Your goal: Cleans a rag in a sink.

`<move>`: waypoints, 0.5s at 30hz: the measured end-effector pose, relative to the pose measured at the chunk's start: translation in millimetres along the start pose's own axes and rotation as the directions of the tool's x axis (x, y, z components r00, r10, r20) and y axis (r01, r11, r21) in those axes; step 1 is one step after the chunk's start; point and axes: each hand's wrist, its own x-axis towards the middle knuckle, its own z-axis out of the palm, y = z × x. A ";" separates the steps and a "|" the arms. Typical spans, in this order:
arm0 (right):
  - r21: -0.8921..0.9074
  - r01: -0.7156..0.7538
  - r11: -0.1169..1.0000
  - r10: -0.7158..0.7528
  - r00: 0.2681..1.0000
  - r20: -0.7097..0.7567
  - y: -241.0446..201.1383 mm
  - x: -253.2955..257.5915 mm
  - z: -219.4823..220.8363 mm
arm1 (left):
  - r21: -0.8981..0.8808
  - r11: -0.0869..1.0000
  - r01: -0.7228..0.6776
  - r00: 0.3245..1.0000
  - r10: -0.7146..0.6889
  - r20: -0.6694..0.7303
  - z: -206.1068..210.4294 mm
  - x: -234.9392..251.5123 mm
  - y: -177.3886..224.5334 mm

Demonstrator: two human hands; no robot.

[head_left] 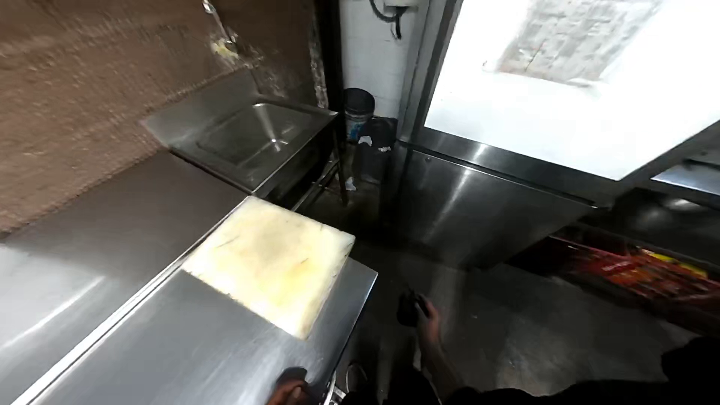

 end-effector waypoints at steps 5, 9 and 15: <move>0.618 -0.089 0.781 0.107 0.994 0.007 -93.1 67.4 -16.9 | 0.002 0.993 -0.119 0.991 0.119 -0.054 -3.9 120.7 74.3; 0.795 -0.162 0.585 0.150 0.985 0.091 -114.6 135.2 -29.0 | -0.022 0.953 -0.303 0.942 0.296 -0.158 35.7 238.2 112.7; 0.810 -0.371 0.454 0.276 0.923 0.268 -117.8 241.5 -16.9 | -0.243 0.951 -0.192 0.963 0.135 -0.233 144.2 346.1 161.7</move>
